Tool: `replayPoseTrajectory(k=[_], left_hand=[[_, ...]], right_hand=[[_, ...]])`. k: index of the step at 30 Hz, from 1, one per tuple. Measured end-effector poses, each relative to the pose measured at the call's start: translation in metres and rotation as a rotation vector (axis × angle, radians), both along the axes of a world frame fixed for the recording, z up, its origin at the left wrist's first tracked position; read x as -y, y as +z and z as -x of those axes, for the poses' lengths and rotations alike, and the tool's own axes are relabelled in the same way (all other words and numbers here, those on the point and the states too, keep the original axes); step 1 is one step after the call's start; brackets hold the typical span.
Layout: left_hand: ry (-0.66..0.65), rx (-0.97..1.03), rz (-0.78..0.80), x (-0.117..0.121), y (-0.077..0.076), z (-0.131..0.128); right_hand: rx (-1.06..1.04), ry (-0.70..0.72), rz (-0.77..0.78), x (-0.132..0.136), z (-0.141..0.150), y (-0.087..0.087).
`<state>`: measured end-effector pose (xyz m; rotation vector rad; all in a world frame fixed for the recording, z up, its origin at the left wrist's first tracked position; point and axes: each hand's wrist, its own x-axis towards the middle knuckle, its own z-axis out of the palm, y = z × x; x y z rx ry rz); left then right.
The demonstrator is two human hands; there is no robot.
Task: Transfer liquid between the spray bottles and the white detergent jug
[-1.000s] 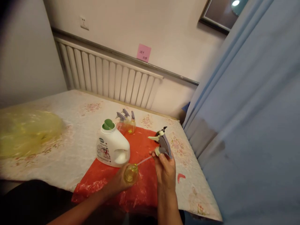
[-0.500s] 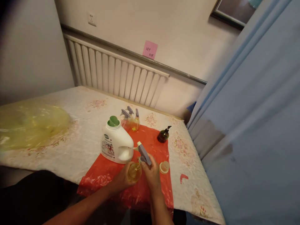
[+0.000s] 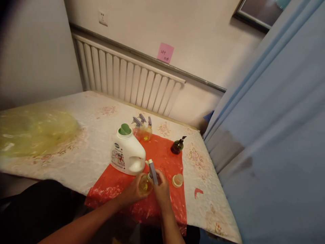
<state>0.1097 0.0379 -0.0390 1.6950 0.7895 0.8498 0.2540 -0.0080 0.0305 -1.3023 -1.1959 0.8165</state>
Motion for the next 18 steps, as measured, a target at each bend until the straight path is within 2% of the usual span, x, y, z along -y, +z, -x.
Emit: replayPoseTrajectory(k=[7, 14, 18], left_hand=[[-0.006, 0.017, -0.009, 0.002, 0.000, 0.001], [-0.007, 0.012, 0.008, 0.001, 0.000, 0.001], [0.001, 0.010, 0.023, 0.002, 0.001, 0.000]], right_hand=[[-0.030, 0.007, 0.057, 0.000, 0.001, -0.001], [0.128, 0.032, 0.009, 0.000, 0.000, 0.010], [0.129, -0.018, -0.015, -0.001, 0.004, 0.005]])
